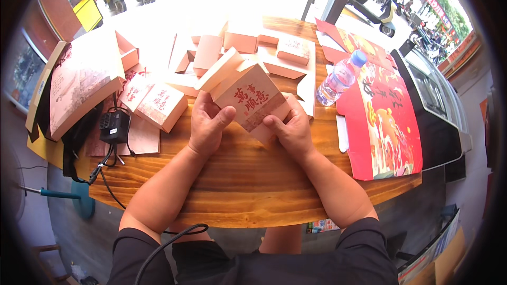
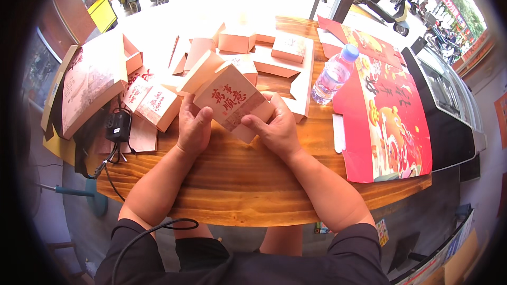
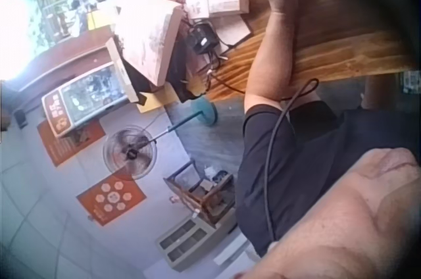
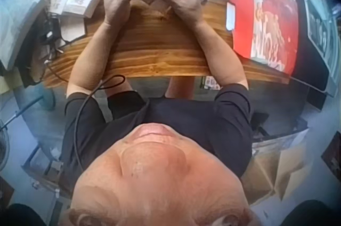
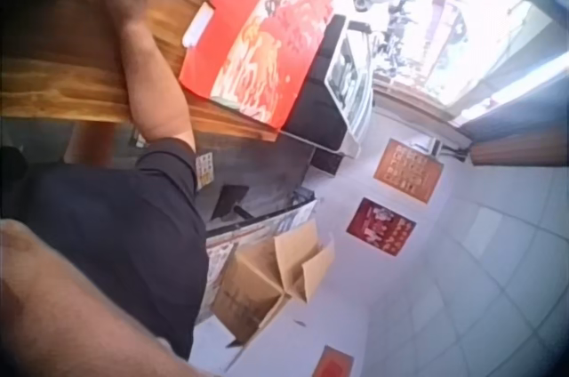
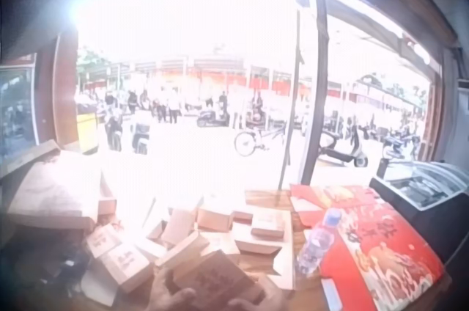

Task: The person assembles small pink cardboard boxes with red Chinese characters by folding flaps and tucking tabs into slots. They handle each box one at a time, repeatedly folding and closing them on a wooden table.

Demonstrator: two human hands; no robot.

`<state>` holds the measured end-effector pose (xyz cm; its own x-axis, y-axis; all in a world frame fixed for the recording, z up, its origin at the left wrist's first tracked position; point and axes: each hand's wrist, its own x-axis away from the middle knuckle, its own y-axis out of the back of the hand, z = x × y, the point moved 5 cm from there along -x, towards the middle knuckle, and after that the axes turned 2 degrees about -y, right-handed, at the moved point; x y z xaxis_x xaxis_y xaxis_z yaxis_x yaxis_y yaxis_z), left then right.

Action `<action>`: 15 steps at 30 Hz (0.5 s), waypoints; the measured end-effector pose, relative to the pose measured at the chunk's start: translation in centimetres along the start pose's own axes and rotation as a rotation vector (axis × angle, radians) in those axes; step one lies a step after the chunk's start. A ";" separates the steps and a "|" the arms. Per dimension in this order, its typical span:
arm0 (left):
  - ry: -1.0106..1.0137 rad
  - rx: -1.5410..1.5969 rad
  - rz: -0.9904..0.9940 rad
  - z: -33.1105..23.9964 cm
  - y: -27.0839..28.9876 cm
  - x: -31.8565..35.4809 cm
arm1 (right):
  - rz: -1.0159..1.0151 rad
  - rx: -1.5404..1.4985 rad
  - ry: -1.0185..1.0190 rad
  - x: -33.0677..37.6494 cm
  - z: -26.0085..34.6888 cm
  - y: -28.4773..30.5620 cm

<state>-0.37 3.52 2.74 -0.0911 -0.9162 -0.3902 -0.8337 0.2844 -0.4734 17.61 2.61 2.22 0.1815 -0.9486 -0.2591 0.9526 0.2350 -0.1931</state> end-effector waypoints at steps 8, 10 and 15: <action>-0.009 0.052 -0.031 0.1 0.3 -0.4 | -0.104 0.021 0.068 0.2 0.2 0.8; 0.007 0.048 -0.053 0.1 0.2 -0.4 | -0.162 0.101 0.107 0.3 0.6 0.9; -0.008 0.026 -0.084 -0.1 0.6 -0.4 | -0.190 0.162 0.133 0.6 1.4 0.8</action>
<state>-0.83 4.06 2.69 -0.0169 -0.9350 -0.3543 -0.8239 0.2138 -0.5248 18.85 1.94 3.24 -0.0276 -0.9338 -0.3569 0.9950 0.0084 -0.0991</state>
